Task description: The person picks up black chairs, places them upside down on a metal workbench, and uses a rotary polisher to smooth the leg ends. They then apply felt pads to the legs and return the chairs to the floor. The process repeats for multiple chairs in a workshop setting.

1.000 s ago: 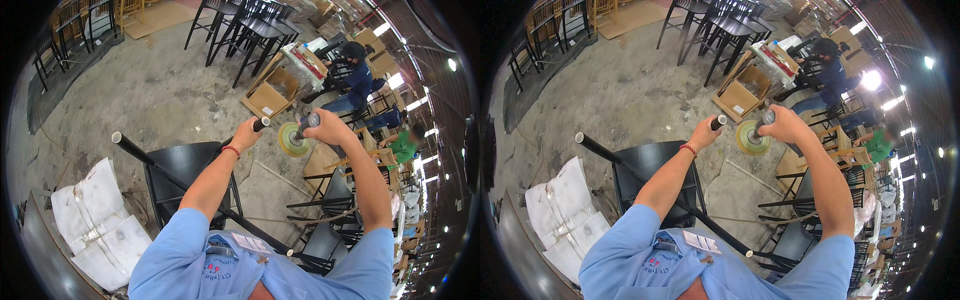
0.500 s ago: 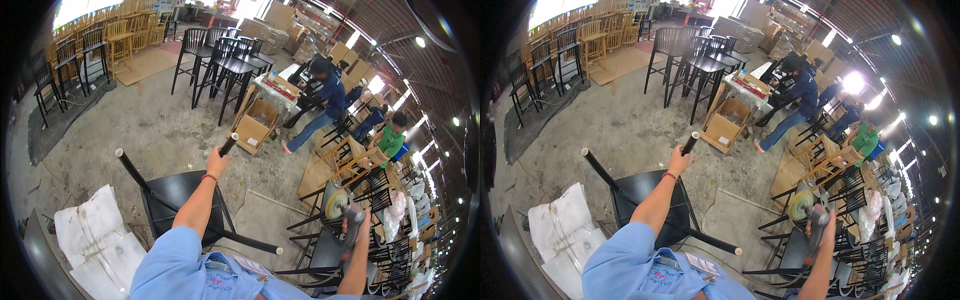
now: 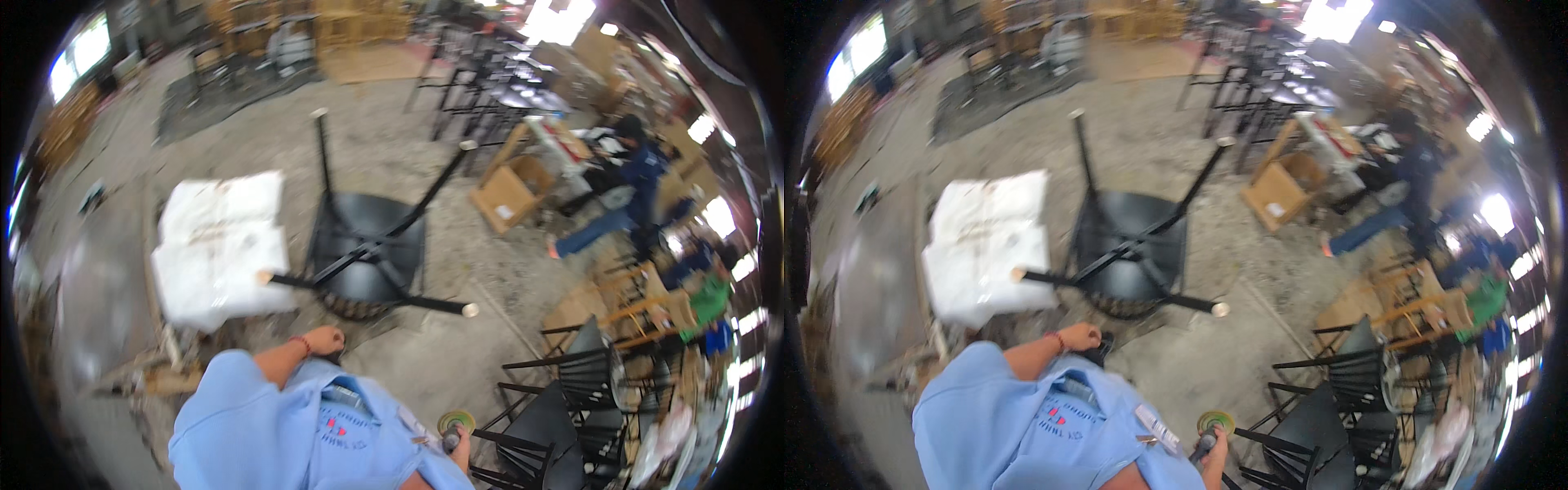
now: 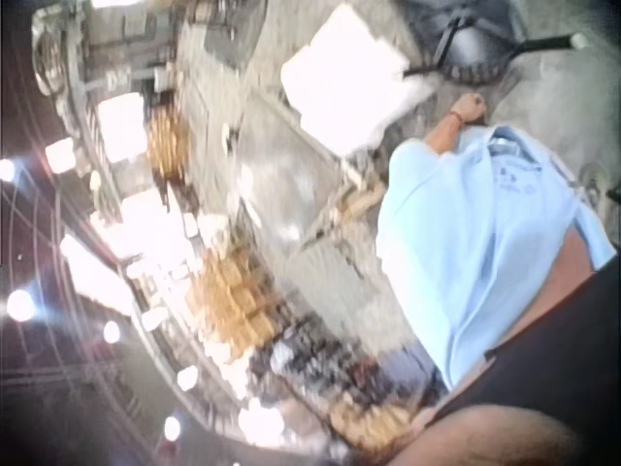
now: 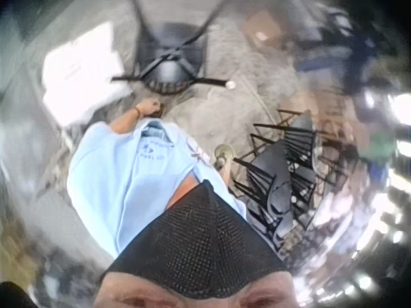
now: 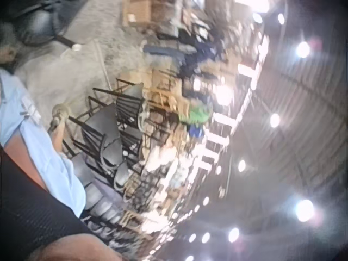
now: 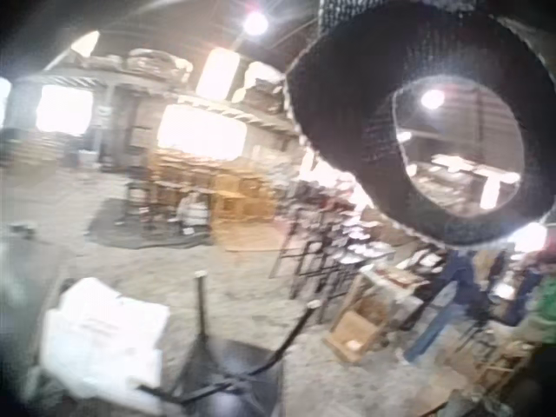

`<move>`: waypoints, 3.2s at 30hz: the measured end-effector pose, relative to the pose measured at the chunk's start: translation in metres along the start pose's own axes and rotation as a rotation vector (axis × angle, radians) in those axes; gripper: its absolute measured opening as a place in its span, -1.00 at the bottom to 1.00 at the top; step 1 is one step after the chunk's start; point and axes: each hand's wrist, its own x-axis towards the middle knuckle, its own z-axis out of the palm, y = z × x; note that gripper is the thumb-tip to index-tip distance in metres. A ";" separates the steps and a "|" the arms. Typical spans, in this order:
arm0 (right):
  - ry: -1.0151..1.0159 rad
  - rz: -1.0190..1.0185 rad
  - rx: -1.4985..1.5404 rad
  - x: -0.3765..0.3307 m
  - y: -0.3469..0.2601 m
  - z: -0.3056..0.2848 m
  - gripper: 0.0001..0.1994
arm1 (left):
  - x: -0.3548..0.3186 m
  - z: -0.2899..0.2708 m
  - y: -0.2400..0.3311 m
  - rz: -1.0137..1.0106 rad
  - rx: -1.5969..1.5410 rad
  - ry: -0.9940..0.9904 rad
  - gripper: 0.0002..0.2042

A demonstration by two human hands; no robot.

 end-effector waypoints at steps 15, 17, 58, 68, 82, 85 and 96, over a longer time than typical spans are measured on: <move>-1.150 0.262 -0.741 -0.034 0.063 0.335 -0.63 | -0.278 0.019 -0.148 -0.685 -0.206 0.249 -0.61; -1.187 0.186 -0.685 -0.056 0.084 0.405 -0.62 | -0.320 0.020 -0.172 -0.848 -0.377 0.263 -0.53; -1.264 -1.314 -1.085 -0.175 0.097 0.419 -0.37 | -0.296 -0.051 -0.014 -0.177 -1.487 0.304 -0.65; -0.885 -1.130 -0.518 -0.145 -0.005 0.414 -0.62 | -0.219 -0.092 0.019 -0.047 -0.967 0.231 -0.55; -0.608 -1.045 -0.931 -0.163 -0.077 0.534 -0.70 | -0.080 -0.143 -0.010 0.303 -0.412 0.629 -0.71; -0.725 -1.022 -0.991 -0.163 -0.066 0.538 -0.72 | -0.077 -0.146 -0.016 0.319 -0.399 0.657 -0.72; -0.652 -1.034 -0.976 -0.161 -0.073 0.538 -0.69 | -0.080 -0.147 -0.016 0.348 -0.379 0.666 -0.74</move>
